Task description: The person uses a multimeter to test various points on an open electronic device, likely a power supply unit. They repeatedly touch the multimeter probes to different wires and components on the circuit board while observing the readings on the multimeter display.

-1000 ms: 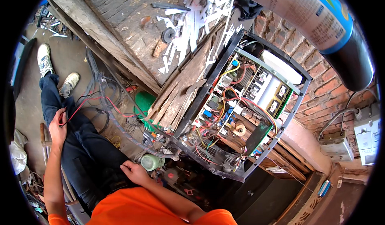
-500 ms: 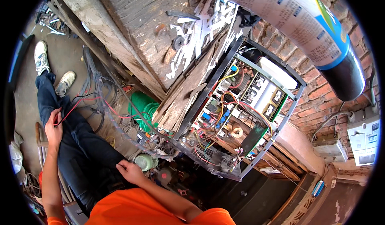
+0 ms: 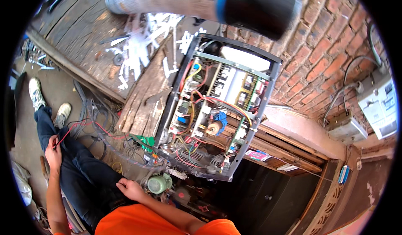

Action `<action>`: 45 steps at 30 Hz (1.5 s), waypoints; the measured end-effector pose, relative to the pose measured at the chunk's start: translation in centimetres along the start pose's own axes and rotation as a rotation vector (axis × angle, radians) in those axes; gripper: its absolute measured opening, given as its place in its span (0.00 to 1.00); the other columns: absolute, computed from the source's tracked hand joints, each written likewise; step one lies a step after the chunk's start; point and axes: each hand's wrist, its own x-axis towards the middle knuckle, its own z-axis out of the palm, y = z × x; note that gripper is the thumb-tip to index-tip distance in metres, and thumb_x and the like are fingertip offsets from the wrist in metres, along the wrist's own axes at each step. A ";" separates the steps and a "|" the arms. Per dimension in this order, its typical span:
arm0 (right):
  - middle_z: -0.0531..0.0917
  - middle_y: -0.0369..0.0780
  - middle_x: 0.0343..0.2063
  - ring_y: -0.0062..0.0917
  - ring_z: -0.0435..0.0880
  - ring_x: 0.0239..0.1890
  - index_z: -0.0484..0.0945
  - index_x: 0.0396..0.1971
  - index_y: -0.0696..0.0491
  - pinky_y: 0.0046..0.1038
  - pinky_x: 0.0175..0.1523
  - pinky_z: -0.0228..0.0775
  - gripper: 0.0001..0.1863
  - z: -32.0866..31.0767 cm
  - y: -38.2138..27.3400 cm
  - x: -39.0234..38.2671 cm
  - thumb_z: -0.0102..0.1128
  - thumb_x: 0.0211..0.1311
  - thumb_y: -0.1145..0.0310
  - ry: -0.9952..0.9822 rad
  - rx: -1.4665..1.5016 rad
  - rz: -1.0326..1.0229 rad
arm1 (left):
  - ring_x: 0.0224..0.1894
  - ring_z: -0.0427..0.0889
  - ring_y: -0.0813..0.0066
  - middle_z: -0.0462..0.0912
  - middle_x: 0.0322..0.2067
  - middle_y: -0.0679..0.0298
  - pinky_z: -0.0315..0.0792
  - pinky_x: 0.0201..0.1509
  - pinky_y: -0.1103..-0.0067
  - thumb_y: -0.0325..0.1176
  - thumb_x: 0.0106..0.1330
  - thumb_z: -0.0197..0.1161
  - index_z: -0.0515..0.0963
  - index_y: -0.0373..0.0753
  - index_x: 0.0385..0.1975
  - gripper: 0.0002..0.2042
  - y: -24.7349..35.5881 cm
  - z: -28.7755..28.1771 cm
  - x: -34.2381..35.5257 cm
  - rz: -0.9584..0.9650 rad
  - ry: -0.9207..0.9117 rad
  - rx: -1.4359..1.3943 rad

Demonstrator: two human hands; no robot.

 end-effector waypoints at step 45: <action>0.84 0.45 0.31 0.43 0.84 0.37 0.79 0.35 0.54 0.40 0.42 0.75 0.12 -10.4 -7.4 -6.0 0.59 0.65 0.60 0.225 0.621 -0.748 | 0.33 0.81 0.58 0.81 0.32 0.55 0.75 0.40 0.73 0.29 0.66 0.60 0.79 0.36 0.43 0.08 40.2 -17.9 -9.8 0.721 -0.250 0.327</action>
